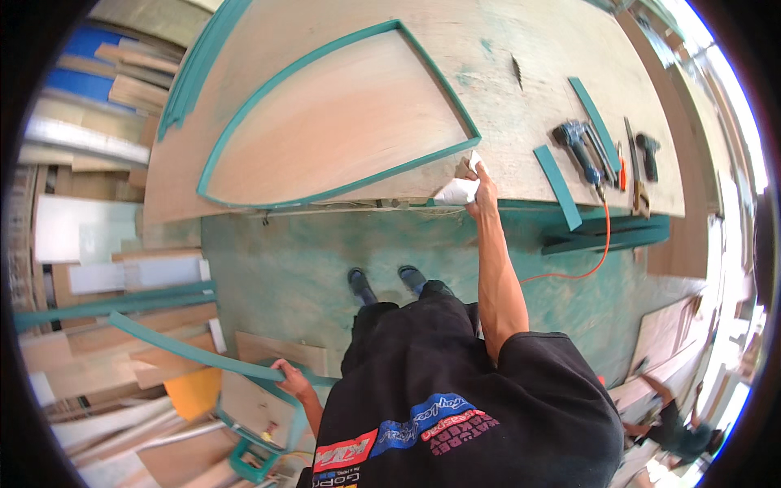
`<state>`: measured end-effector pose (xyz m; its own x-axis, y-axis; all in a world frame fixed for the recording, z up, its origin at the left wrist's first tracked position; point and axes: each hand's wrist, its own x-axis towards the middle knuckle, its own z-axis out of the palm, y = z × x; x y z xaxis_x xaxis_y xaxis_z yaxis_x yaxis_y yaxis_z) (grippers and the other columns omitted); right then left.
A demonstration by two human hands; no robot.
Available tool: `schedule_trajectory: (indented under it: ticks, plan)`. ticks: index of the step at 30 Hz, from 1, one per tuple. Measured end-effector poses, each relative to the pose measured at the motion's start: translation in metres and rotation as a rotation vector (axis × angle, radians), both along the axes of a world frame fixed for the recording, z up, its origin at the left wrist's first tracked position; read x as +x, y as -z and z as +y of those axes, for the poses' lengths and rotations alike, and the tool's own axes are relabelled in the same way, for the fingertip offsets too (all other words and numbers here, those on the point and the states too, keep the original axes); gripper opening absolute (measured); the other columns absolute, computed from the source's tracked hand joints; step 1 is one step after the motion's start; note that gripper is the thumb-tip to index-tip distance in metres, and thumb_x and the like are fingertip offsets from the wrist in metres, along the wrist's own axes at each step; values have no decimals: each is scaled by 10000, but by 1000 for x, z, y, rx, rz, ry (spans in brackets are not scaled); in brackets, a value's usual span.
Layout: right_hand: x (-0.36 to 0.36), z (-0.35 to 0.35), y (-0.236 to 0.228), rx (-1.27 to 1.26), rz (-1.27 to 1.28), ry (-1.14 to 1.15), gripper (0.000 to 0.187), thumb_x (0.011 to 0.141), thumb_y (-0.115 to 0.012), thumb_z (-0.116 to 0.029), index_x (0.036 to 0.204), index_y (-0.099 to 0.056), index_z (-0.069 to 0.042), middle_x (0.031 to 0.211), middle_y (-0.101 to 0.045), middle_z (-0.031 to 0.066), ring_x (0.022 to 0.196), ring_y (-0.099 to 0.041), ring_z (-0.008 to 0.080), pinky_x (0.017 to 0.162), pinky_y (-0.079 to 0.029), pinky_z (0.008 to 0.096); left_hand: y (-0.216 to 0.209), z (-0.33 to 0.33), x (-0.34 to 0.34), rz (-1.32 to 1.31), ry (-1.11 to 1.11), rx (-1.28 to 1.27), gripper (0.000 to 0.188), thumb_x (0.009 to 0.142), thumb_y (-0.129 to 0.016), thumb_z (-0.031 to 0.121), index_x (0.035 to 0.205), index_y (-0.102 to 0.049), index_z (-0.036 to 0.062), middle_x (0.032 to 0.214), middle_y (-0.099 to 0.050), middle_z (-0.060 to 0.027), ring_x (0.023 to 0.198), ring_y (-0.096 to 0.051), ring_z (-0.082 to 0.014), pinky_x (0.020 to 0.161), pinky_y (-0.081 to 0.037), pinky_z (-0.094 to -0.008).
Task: The person aligns teal wooden strips along a guide on a plywood board and secures them using a pneumatic nail gun.
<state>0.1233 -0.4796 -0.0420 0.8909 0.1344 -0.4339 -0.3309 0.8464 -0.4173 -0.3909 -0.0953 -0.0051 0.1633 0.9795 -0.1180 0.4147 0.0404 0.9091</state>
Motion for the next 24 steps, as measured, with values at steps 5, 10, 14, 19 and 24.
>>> schedule_trajectory:
  ticks: [5,10,14,19,24]
  plan:
    - [18,37,11,-202,164,265,325,1050,-521,-331,1159,-595,-34,733,-523,-14,598,-505,130,529,-481,324,-31,12,25,55,121,133,139,945,-581,193,880,-542,76,769,-449,-5,661,-423,-119,560,-358,-288]
    - [38,37,30,-243,169,399,325,1040,-532,-339,1115,-608,-32,787,-559,24,643,-541,145,537,-493,341,-41,41,39,196,340,254,169,966,-559,169,913,-545,9,850,-507,-57,784,-492,-189,710,-425,-344]
    - [41,37,28,-257,160,401,318,1043,-525,-325,1075,-618,-23,762,-554,18,636,-539,138,531,-483,332,-46,52,48,223,468,272,167,965,-561,152,926,-554,-11,891,-536,-79,856,-519,-227,824,-437,-372]
    - [35,48,15,-186,169,378,293,1047,-515,-306,1054,-610,-28,724,-543,-1,592,-522,130,512,-470,321,-53,61,56,201,512,308,172,965,-552,152,922,-548,-15,889,-534,-86,882,-531,-226,841,-437,-366]
    - [41,50,23,-205,148,479,266,1048,-500,-282,1053,-589,-31,726,-541,-2,587,-520,125,509,-473,327,-56,76,73,207,583,323,174,963,-555,158,926,-552,-12,900,-545,-90,883,-537,-227,837,-441,-369]
